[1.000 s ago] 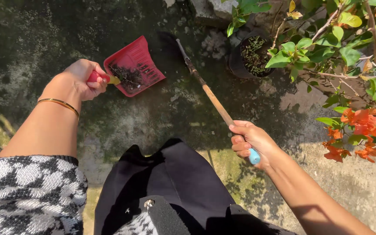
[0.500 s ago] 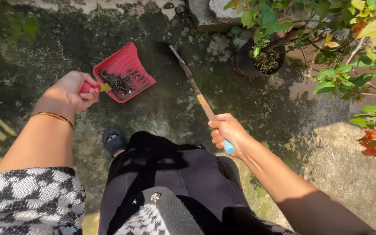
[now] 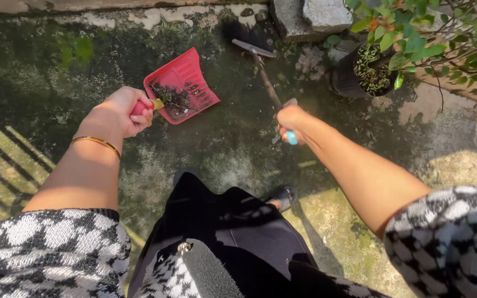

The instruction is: Sweep dirt and debris into a dustpan in an outdoor concrete area.

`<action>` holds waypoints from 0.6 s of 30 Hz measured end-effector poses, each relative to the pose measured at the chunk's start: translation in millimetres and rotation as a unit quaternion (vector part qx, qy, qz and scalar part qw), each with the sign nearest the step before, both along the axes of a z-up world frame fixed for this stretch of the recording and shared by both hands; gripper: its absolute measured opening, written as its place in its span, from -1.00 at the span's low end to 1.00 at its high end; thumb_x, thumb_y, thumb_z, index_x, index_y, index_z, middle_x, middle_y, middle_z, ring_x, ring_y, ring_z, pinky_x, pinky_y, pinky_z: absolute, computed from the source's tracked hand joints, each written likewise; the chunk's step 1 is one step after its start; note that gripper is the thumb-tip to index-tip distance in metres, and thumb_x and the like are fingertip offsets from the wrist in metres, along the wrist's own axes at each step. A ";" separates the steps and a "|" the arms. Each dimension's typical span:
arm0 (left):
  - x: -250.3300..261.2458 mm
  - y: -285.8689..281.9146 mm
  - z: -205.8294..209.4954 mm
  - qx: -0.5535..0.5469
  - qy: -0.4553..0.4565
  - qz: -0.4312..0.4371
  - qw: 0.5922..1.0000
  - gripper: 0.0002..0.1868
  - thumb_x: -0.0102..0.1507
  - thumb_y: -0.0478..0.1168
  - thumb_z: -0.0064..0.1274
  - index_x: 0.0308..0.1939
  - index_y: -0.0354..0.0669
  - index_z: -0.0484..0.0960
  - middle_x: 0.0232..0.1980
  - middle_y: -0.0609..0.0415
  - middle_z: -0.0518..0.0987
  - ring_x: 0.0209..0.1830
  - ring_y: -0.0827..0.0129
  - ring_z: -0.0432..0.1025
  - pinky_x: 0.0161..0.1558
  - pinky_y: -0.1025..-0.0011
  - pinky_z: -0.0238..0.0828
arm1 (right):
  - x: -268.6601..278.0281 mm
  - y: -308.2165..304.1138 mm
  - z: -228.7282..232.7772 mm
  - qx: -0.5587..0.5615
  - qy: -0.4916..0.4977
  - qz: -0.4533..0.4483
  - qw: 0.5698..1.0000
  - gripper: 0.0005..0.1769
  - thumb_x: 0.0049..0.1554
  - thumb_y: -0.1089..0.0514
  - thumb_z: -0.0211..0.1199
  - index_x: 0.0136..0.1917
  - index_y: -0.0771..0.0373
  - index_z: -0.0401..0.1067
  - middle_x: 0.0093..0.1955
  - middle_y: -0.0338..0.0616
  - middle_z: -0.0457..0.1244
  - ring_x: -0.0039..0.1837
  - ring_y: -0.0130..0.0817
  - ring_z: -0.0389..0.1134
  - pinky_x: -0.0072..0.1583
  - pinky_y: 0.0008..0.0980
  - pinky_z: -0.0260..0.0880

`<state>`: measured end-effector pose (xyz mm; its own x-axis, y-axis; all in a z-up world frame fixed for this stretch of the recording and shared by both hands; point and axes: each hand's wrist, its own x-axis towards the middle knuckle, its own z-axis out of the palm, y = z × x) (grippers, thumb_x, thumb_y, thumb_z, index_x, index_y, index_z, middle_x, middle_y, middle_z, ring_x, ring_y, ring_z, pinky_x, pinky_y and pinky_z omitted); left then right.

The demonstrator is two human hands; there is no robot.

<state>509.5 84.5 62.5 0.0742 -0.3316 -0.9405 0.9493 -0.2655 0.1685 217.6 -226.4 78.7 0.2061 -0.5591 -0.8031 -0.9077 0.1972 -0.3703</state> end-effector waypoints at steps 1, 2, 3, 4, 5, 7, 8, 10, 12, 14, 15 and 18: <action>7.6 -0.2 -8.2 -0.004 -0.003 -0.007 1.000 -0.99 0.16 -0.40 -0.14 -0.33 -0.27 0.39 -0.47 0.11 0.33 -0.62 0.58 0.20 -0.73 0.76 -0.10 | -26.1 24.4 14.9 0.017 -0.016 0.006 1.000 -0.76 0.29 0.21 0.09 0.15 0.30 0.13 -0.43 -0.15 0.09 -0.55 -0.42 0.04 -0.55 -0.32 0.08; 14.7 -0.9 -16.5 -0.007 -0.006 -0.013 1.000 -0.98 0.17 -0.40 -0.14 -0.34 -0.25 0.37 -0.46 0.11 0.33 -0.62 0.59 0.20 -0.72 0.77 -0.09 | -52.0 49.6 29.6 0.033 -0.032 0.013 0.999 -0.60 0.26 0.24 0.10 0.27 0.18 0.01 -0.38 -0.12 0.08 -0.56 -0.39 0.01 -0.56 -0.25 0.04; 22.0 0.3 -21.9 -0.010 -0.003 -0.018 1.000 -0.98 0.17 -0.40 -0.14 -0.34 -0.25 0.37 -0.46 0.11 0.33 -0.62 0.59 0.20 -0.72 0.77 -0.09 | -73.9 51.2 51.8 0.030 -0.028 0.008 0.999 -0.60 0.26 0.24 0.10 0.27 0.18 0.01 -0.38 -0.12 0.08 -0.56 -0.39 0.01 -0.56 -0.25 0.04; 28.7 1.0 -27.4 -0.014 -0.004 -0.027 1.000 -0.97 0.17 -0.40 -0.16 -0.36 -0.23 0.34 -0.47 0.11 0.32 -0.62 0.60 0.19 -0.72 0.76 -0.10 | -96.2 53.2 74.3 0.073 -0.024 -0.035 0.996 -0.64 0.26 0.20 0.11 0.28 0.14 0.09 -0.41 -0.16 0.06 -0.57 -0.43 -0.03 -0.55 -0.31 -0.03; 34.8 1.1 -33.1 -0.018 -0.005 -0.035 0.999 -0.95 0.17 -0.40 -0.17 -0.38 -0.21 0.32 -0.47 0.11 0.31 -0.62 0.60 0.17 -0.72 0.76 -0.11 | -118.4 54.9 96.9 0.116 -0.020 -0.077 0.990 -0.66 0.27 0.16 0.12 0.29 0.09 0.18 -0.44 -0.20 0.03 -0.58 -0.47 -0.06 -0.55 -0.37 -0.10; 38.7 -7.3 -33.4 -0.020 0.000 -0.045 0.999 -0.94 0.17 -0.39 -0.17 -0.40 -0.21 0.32 -0.48 0.12 0.30 -0.63 0.60 0.16 -0.72 0.75 -0.12 | -152.0 40.7 118.8 0.121 -0.029 -0.119 0.985 -0.67 0.27 0.14 0.10 0.30 0.08 0.20 -0.44 -0.23 0.03 -0.57 -0.51 -0.07 -0.55 -0.40 -0.13; 41.6 -9.4 -32.9 -0.018 0.000 -0.051 0.999 -0.93 0.17 -0.39 -0.17 -0.42 -0.21 0.32 -0.49 0.13 0.28 -0.63 0.59 0.15 -0.73 0.74 -0.12 | -167.5 34.0 128.8 0.129 -0.041 -0.157 0.978 -0.67 0.27 0.12 0.08 0.30 0.06 0.23 -0.45 -0.27 0.02 -0.56 -0.55 -0.08 -0.56 -0.43 -0.15; 50.9 -9.0 -43.3 -0.015 0.013 -0.050 0.999 -0.91 0.17 -0.38 -0.15 -0.44 -0.22 0.31 -0.50 0.13 0.28 -0.63 0.59 0.14 -0.72 0.74 -0.13 | -177.0 15.7 115.3 0.136 -0.096 -0.220 0.961 -0.77 0.29 0.12 0.05 0.22 0.05 0.21 -0.44 -0.30 0.04 -0.55 -0.59 -0.07 -0.56 -0.49 -0.14; 54.4 -21.3 -51.2 -0.017 0.029 -0.056 0.998 -0.89 0.17 -0.38 -0.14 -0.46 -0.22 0.31 -0.50 0.13 0.28 -0.64 0.59 0.12 -0.72 0.75 -0.13 | -174.2 -13.6 85.5 0.135 -0.148 -0.288 0.936 -0.86 0.30 0.12 0.02 0.14 0.03 0.19 -0.44 -0.33 0.05 -0.55 -0.64 -0.07 -0.56 -0.55 -0.14; 54.7 -35.5 -53.2 0.004 0.021 -0.065 0.998 -0.85 0.19 -0.37 -0.12 -0.48 -0.23 0.29 -0.49 0.11 0.30 -0.63 0.59 0.09 -0.71 0.74 -0.14 | -153.9 -55.3 35.5 0.138 -0.165 -0.410 0.886 -0.87 0.38 0.17 -0.05 -0.01 0.16 0.06 -0.40 -0.38 0.03 -0.50 -0.64 -0.02 -0.53 -0.57 -0.02; 52.1 -40.6 -49.5 0.006 0.022 -0.067 0.997 -0.85 0.19 -0.37 -0.12 -0.48 -0.23 0.29 -0.49 0.11 0.30 -0.63 0.59 0.09 -0.71 0.74 -0.14 | -136.3 -56.2 24.2 0.139 -0.163 -0.413 0.885 -0.87 0.38 0.17 -0.05 -0.01 0.16 0.06 -0.40 -0.38 0.03 -0.50 -0.64 -0.02 -0.53 -0.57 -0.02; 52.3 -54.9 -52.1 0.036 -0.005 -0.055 0.998 -0.79 0.22 -0.37 -0.12 -0.49 -0.20 0.22 -0.48 0.12 0.26 -0.60 0.56 0.10 -0.69 0.71 -0.13 | -89.6 -33.7 1.8 0.106 -0.128 -0.390 0.906 -0.90 0.34 0.21 -0.06 0.00 0.22 0.07 -0.48 -0.41 -0.02 -0.54 -0.60 -0.03 -0.55 -0.52 0.02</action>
